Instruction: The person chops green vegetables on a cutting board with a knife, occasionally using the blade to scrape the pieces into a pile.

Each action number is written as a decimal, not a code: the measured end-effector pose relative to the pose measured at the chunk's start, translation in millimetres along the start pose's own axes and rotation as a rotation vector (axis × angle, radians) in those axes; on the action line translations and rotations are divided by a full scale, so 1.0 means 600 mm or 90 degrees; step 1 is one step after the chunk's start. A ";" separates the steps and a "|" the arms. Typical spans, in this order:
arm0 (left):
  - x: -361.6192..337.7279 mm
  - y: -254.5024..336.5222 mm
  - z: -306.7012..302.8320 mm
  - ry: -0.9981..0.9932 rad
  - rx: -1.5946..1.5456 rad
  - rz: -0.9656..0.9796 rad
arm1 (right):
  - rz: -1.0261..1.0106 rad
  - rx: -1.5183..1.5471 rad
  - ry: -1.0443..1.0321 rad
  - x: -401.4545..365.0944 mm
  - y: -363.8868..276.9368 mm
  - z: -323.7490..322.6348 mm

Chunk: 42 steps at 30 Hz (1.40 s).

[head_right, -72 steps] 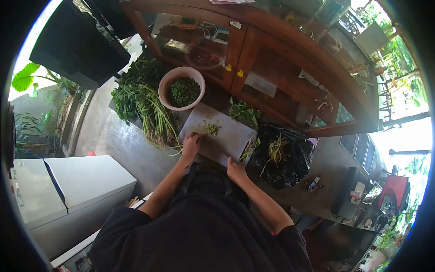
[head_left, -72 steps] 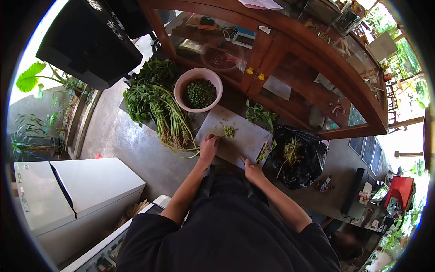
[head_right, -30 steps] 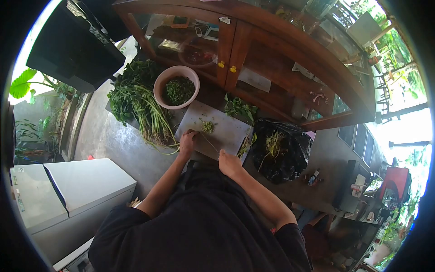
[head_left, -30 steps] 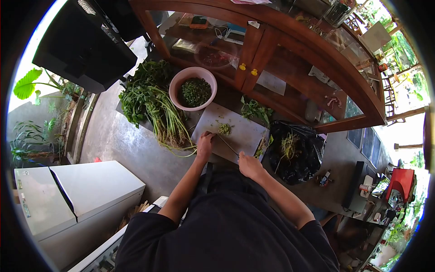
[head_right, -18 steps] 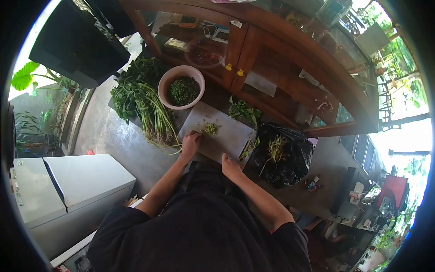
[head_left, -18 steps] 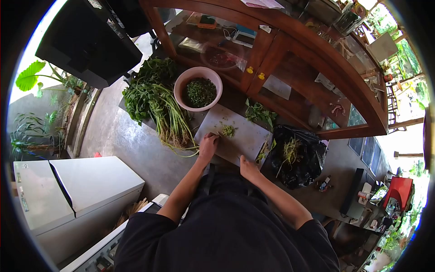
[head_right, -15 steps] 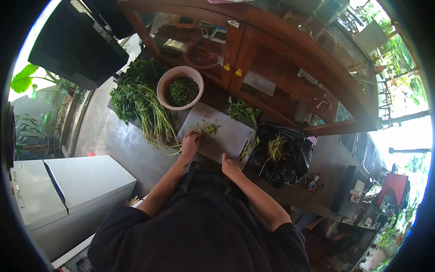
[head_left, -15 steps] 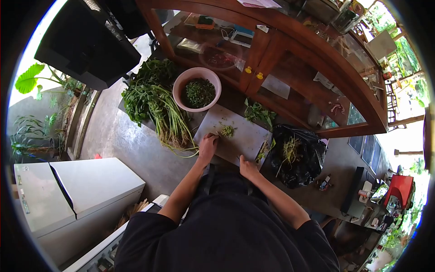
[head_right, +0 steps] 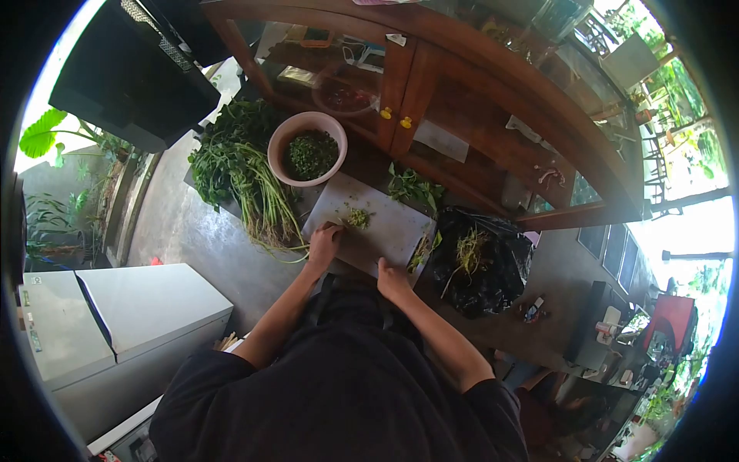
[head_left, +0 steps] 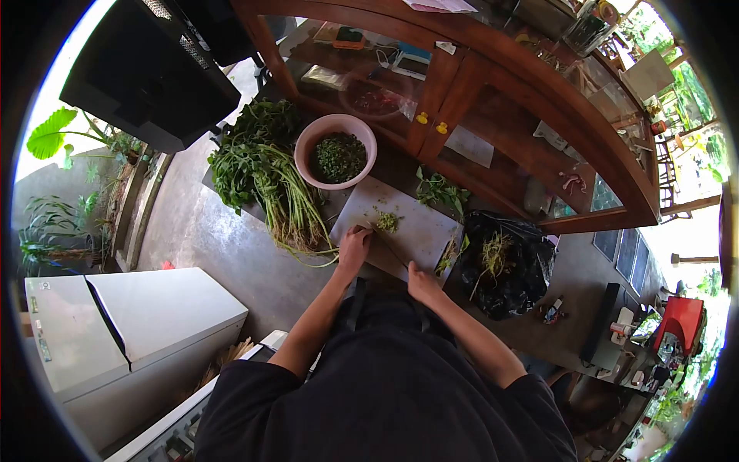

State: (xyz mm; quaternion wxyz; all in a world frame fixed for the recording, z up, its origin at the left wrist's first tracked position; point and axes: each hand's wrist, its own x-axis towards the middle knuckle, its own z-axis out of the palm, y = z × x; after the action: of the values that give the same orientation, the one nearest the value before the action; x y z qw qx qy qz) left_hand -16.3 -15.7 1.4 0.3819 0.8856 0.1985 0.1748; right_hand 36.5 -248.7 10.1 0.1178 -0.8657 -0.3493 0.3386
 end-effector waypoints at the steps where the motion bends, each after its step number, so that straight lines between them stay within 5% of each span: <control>1: 0.000 0.001 0.000 0.009 -0.001 -0.005 | -0.017 -0.018 0.006 0.010 -0.003 0.003; 30: -0.012 0.001 -0.005 0.008 0.057 0.075 | 0.019 -0.081 0.007 -0.021 -0.002 -0.025; 42: -0.001 -0.017 0.005 -0.022 0.047 0.015 | -0.017 -0.081 0.034 -0.037 -0.025 -0.100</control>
State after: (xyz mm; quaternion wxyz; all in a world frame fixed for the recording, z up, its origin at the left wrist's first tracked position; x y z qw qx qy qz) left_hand -17.7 -11.8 -8.3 0.3499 0.9043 0.1875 0.1567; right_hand 57.0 -250.8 72.7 0.0760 -0.8753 -0.3785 0.2911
